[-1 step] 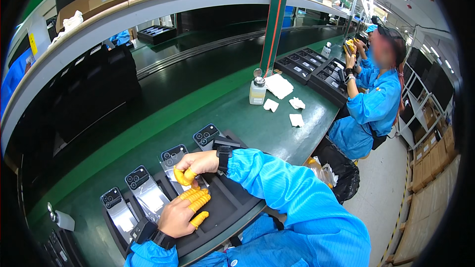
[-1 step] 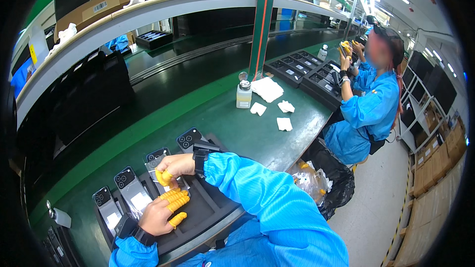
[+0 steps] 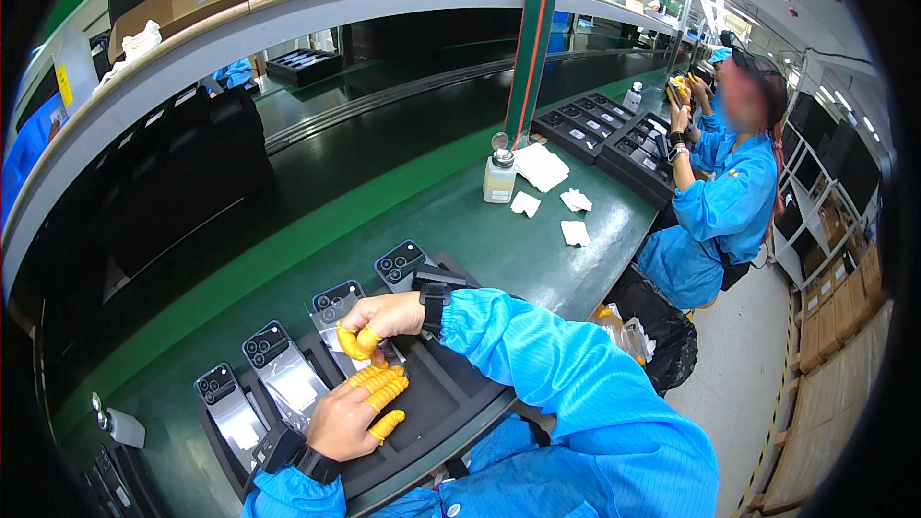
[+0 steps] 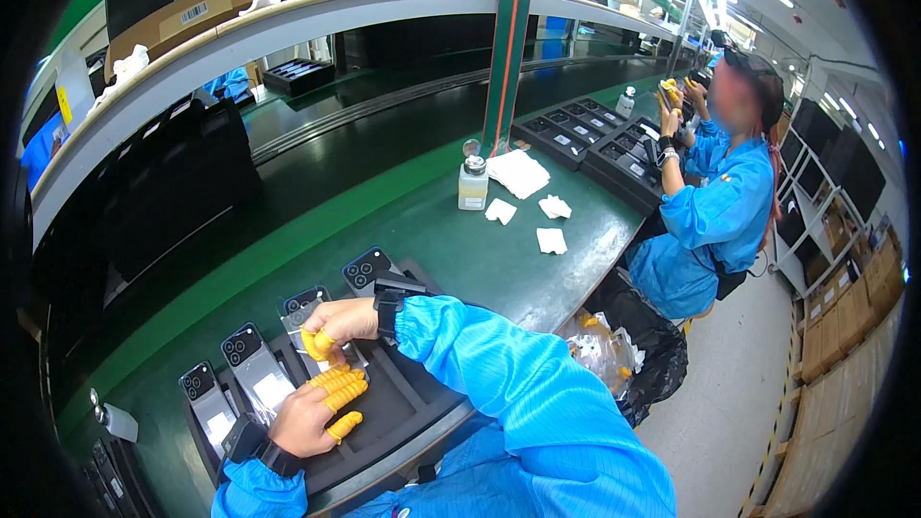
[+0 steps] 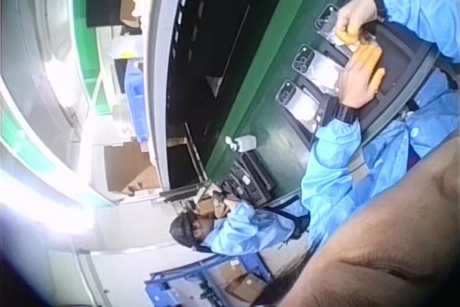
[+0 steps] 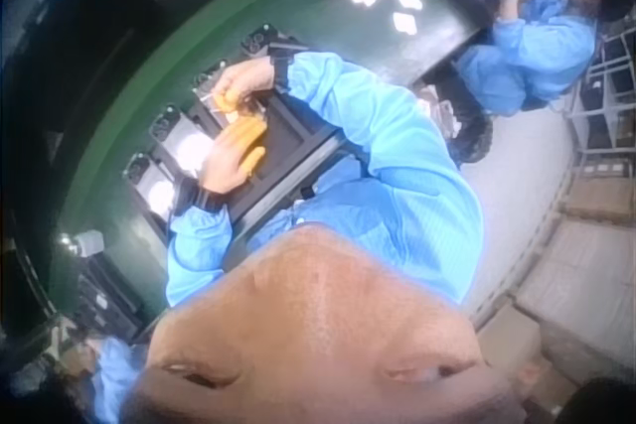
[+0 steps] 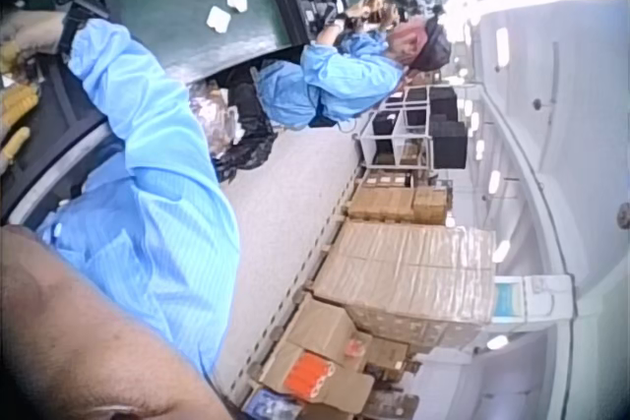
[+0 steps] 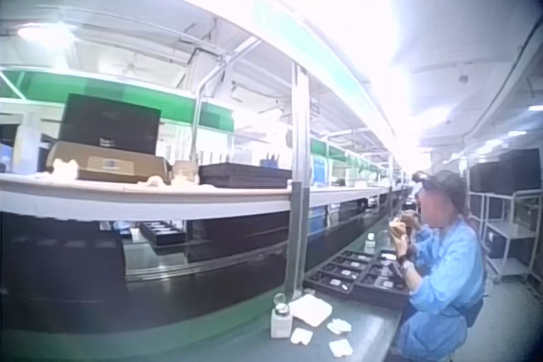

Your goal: The recorder is cleaning mobile phones on an assembly line using a wipe and liquid.

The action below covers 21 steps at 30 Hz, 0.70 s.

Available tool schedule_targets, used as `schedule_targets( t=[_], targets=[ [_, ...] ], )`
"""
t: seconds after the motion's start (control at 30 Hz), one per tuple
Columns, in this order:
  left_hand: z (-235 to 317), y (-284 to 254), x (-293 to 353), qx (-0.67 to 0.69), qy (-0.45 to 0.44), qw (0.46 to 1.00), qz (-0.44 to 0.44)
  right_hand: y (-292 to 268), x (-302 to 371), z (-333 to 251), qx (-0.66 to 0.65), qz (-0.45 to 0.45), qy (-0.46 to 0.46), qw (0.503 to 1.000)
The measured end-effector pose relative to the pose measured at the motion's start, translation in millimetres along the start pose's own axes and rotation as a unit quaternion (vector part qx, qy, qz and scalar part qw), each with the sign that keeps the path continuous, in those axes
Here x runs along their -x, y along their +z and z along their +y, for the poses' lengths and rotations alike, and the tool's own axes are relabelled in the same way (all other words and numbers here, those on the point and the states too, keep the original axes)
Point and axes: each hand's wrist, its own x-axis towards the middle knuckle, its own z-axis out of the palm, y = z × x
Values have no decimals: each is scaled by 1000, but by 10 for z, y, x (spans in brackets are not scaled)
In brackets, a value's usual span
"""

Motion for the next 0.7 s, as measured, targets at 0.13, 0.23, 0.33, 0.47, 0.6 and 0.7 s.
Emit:
schedule_targets(
  t=[0.13,0.23,0.33,0.47,0.6,0.7],
  targets=[
    [5,-11,-8,-1,1,1000,-2,0,5,-5,3,0,1,1000],
    [9,-9,-3,-3,-5,1000,-9,-3,0,10,-9,-6,-3,1000],
    [8,-14,-4,2,-2,1000,-4,-11,-11,22,-3,-3,-3,1000],
    [8,-21,-11,1,1,1000,-5,-17,-9,19,0,-5,-3,1000],
    [4,-22,-2,-4,6,1000,-5,3,-2,0,0,2,2,1000],
    [13,-30,-7,0,3,1000,-6,7,0,-5,1,3,5,1000]
  ],
)
